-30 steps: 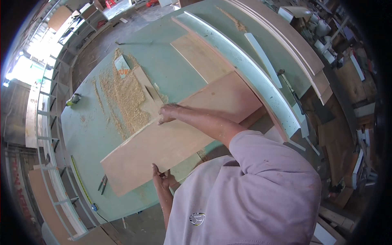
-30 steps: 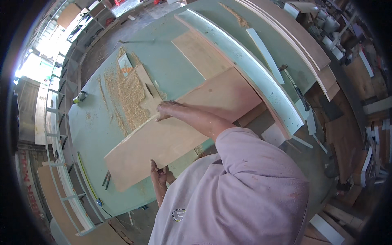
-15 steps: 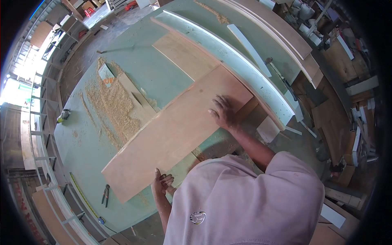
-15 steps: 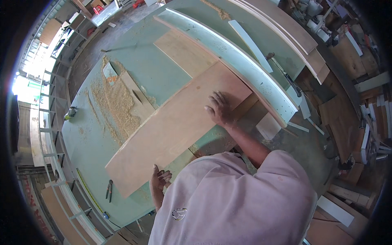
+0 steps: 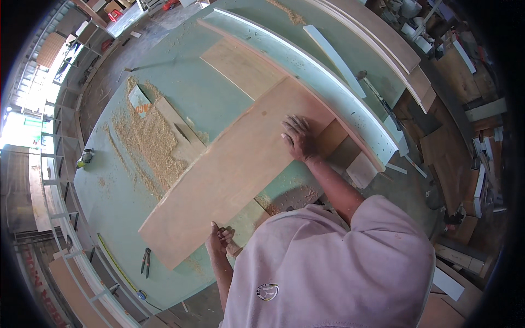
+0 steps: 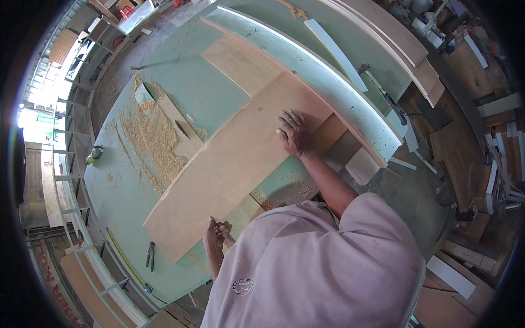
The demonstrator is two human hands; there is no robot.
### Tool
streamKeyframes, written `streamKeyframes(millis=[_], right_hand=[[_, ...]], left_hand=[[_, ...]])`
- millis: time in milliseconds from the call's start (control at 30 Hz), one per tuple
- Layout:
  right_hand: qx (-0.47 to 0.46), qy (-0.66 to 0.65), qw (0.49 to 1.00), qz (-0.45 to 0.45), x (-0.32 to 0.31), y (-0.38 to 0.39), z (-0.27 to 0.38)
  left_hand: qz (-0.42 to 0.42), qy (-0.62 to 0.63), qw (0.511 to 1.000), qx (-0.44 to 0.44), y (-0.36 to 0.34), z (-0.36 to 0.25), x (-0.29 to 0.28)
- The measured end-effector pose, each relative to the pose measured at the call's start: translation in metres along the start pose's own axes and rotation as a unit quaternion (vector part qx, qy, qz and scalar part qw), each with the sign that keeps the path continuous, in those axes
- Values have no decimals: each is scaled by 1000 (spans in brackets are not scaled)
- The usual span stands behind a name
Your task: The person measures a wooden component using a tape measure, walks across the workshop to a table, and uses a hammer to join two wooden pieces together.
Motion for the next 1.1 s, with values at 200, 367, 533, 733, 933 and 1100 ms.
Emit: streamKeyframes(millis=[200,367,533,733,933,1100], right_hand=[[-7,-10,1000,-9,1,-4,3],[-13,2,1000,-19,3,-9,3],[-20,26,999,-14,-2,-12,3],[-63,-18,998,-7,7,-17,-3],[16,-8,996,91,32,-49,-31],[-86,-32,988,128,35,-125,8]], left_hand=[[50,-11,999,-14,-9,2,-11],[23,-56,998,3,-7,-11,0],[44,-59,997,16,-12,-9,-5],[55,19,996,63,-16,5,-7],[-11,-21,997,77,3,-1,12],[-16,5,999,47,21,2,18]])
Point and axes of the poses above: each hand's wrist, its own y-axis away from the middle knuckle, its own x-axis out of the palm, z = x × y, the point moved 3 cm from there along -y, towards the middle knuckle, and after that the axes turned 5 degrees about x, right-handed, at the moved point
